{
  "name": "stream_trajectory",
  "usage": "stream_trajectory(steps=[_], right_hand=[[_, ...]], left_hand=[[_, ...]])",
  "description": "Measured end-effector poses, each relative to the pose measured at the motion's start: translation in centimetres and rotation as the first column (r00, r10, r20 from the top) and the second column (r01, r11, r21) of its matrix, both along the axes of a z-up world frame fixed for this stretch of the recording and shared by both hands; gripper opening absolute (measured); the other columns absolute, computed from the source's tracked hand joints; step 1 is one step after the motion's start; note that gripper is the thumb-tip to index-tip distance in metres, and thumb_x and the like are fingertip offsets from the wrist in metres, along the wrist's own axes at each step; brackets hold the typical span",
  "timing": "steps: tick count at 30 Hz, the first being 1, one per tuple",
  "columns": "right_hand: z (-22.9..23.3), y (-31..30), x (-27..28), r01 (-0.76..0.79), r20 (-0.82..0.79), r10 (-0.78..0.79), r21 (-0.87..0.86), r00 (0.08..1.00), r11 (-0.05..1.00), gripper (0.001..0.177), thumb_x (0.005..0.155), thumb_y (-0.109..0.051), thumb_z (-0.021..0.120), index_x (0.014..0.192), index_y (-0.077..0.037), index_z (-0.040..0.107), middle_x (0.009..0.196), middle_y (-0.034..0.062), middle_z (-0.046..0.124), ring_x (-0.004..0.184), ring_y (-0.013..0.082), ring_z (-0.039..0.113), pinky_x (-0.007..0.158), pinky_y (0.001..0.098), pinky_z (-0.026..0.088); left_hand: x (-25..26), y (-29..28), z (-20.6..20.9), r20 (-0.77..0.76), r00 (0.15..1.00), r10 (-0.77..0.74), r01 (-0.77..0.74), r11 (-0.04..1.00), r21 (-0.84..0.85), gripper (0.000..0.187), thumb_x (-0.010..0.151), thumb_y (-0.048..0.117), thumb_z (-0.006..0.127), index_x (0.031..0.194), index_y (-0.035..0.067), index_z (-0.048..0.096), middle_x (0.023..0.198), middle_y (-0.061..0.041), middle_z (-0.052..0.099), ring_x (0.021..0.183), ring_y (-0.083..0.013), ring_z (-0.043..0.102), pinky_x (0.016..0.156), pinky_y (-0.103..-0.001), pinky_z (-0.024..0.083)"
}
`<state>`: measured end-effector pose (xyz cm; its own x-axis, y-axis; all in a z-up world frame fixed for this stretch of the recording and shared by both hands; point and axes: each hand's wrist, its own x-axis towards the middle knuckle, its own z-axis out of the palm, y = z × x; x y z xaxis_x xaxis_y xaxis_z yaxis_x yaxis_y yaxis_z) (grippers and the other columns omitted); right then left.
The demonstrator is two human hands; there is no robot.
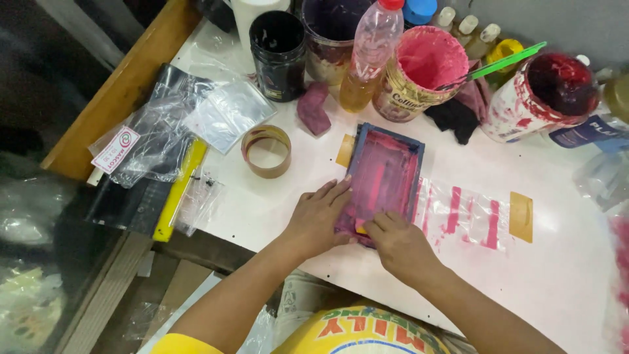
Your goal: The person uses a squeegee to spread pink ink across a screen printing frame. They then lift the frame to reveal printed pink stripes on a plastic sheet. The person removes the plastic sheet and wipes the table surface with a cloth to clean up excess ink.
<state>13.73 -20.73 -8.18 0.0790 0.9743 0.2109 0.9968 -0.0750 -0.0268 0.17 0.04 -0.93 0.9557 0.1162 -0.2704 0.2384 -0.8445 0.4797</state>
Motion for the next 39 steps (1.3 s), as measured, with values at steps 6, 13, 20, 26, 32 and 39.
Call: stream_trajectory(steps=[6, 13, 20, 26, 32, 39], right_hand=[[1.8, 1.0, 2.0, 0.101, -0.431, -0.159, -0.154, 0.888, 0.983, 0.019, 0.092, -0.024, 0.059, 0.105, -0.014, 0.069, 0.083, 0.0086, 0.063, 0.089, 0.0336, 0.069, 0.077, 0.0397, 0.058], [4.1, 7.0, 9.7, 0.684, -0.426, -0.727, -0.281, 0.539, 0.673, 0.030, 0.082, -0.037, 0.064, 0.104, -0.023, 0.079, 0.094, 0.0075, 0.078, 0.102, 0.0348, 0.072, 0.090, 0.0460, 0.055], [1.9, 9.9, 10.0, 0.739, -0.202, -0.759, -0.178, 0.619, 0.650, 0.029, 0.087, -0.034, 0.059, 0.093, -0.009, 0.071, 0.080, 0.0185, 0.073, 0.090, 0.0422, 0.075, 0.082, 0.0515, 0.058], [0.6, 10.3, 10.4, 0.717, -0.126, -0.722, -0.091, 0.680, 0.691, 0.026, 0.087, -0.031, 0.059, 0.091, -0.007, 0.069, 0.077, 0.0179, 0.073, 0.084, 0.0422, 0.076, 0.076, 0.0528, 0.059], [2.1, 10.4, 9.4, 0.720, -0.182, -0.740, -0.171, 0.647, 0.672, 0.027, 0.085, -0.030, 0.056, 0.093, -0.007, 0.068, 0.084, 0.0193, 0.074, 0.089, 0.0441, 0.075, 0.080, 0.0541, 0.059], [2.2, 9.4, 9.1, 0.629, -0.120, -0.631, -0.059, 0.767, 0.776, 0.020, 0.084, -0.025, 0.062, 0.092, -0.007, 0.068, 0.083, 0.0163, 0.072, 0.085, 0.0407, 0.075, 0.076, 0.0520, 0.060]], left_hand=[[-0.2, 0.0, 0.3, -0.003, 1.000, -0.006, 0.006, 1.000, -0.006, 0.090, 0.085, 0.054, 0.072, 0.156, 0.010, 0.039, 0.168, -0.008, 0.030, 0.153, -0.0310, 0.030, 0.114, -0.055, 0.036], [-0.3, 0.0, 1.0, 0.017, 1.000, -0.018, 0.019, 1.000, -0.006, 0.090, 0.085, 0.051, 0.073, 0.156, 0.008, 0.038, 0.168, -0.010, 0.030, 0.153, -0.0326, 0.030, 0.114, -0.056, 0.037], [-0.3, -0.1, 0.7, 0.002, 1.000, -0.006, 0.006, 1.000, -0.003, 0.090, 0.084, 0.048, 0.073, 0.157, 0.010, 0.037, 0.169, -0.007, 0.027, 0.153, -0.0302, 0.028, 0.114, -0.055, 0.036], [-0.3, -0.1, 0.7, -0.010, 1.000, -0.008, 0.008, 1.000, -0.004, 0.091, 0.084, 0.051, 0.071, 0.157, 0.010, 0.036, 0.170, -0.007, 0.027, 0.154, -0.0299, 0.028, 0.114, -0.055, 0.035], [-0.3, -0.2, 0.7, -0.016, 1.000, -0.008, 0.008, 1.000, 0.016, 0.091, 0.085, 0.052, 0.070, 0.158, 0.011, 0.035, 0.170, -0.006, 0.026, 0.154, -0.0283, 0.027, 0.114, -0.054, 0.035], [-0.3, 0.0, 0.9, -0.025, 1.000, -0.007, 0.007, 1.000, -0.009, 0.091, 0.085, 0.051, 0.070, 0.159, 0.011, 0.034, 0.171, -0.007, 0.024, 0.154, -0.0290, 0.025, 0.115, -0.054, 0.034]])
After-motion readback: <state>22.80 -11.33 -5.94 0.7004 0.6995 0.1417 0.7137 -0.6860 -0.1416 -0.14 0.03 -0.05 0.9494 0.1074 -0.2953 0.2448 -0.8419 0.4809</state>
